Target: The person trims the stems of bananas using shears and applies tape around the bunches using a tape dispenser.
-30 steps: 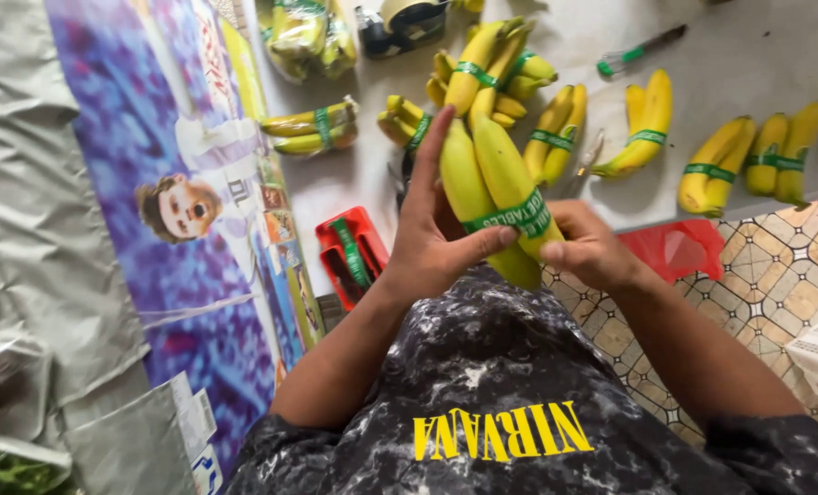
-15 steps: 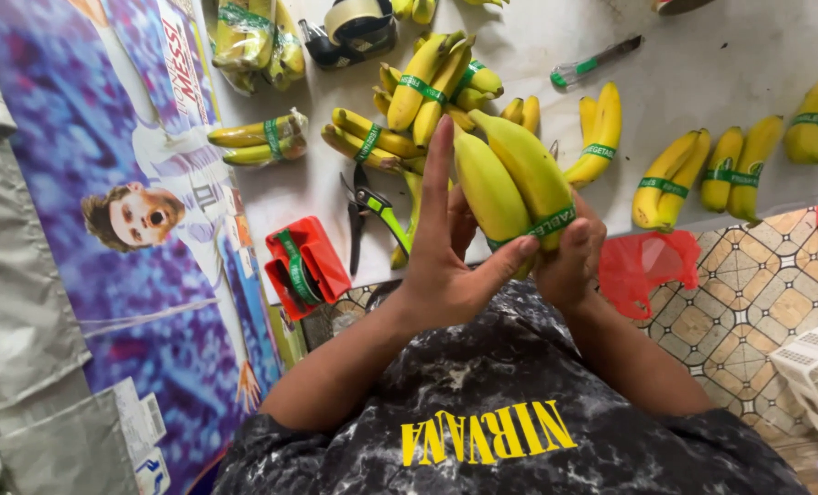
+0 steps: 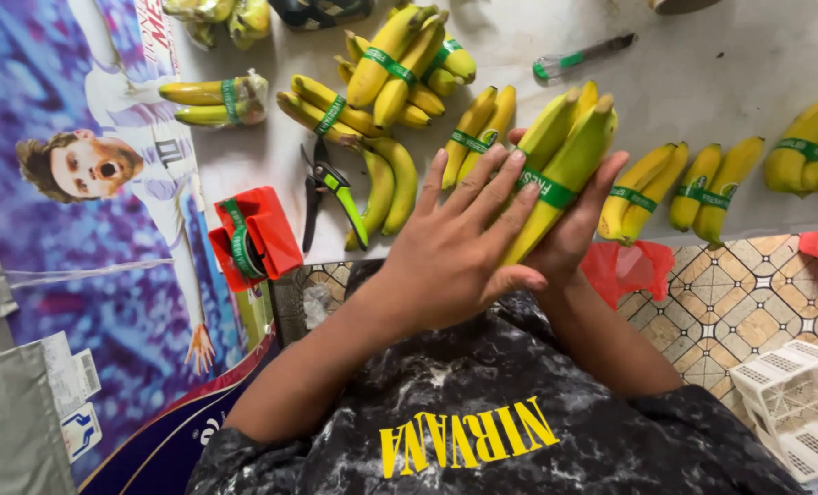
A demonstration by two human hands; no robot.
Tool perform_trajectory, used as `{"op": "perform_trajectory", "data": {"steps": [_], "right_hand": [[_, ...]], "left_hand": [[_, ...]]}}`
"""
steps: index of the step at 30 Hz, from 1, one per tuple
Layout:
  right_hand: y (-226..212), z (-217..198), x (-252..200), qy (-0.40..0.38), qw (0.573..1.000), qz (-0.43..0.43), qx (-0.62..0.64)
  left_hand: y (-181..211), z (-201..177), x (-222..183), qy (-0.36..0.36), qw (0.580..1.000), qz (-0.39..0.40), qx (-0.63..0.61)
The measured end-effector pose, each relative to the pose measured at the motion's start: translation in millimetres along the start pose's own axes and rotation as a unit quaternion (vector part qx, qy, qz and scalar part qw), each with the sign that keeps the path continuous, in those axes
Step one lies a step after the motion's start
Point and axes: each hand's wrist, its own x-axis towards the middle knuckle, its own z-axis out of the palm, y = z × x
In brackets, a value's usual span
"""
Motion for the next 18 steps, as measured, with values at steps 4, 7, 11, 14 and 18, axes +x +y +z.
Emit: {"op": "perform_trajectory", "data": {"steps": [4,7,11,14,18], "right_hand": [[-22,-12,-1,-0.065,0.996,0.050,0.047],[-30,-1,-3,-0.023,0.999,0.040,-0.007],[-28,-9,4,-0.001,0.997,0.082,-0.004],[-22,-13,0,0.034,0.994,0.103,0.005],[-16,0,-9,0.045,0.992,0.097,0.067]], "left_hand": [[11,-1,11,-0.010,1.000,0.005,0.016],[16,-1,16,-0.028,0.999,-0.014,0.015],[7,-5,21,-0.023,0.993,-0.066,-0.097],[-15,11,32,0.020,0.940,-0.110,-0.322],[-39,36,51,0.039,0.903,-0.034,-0.426]]}}
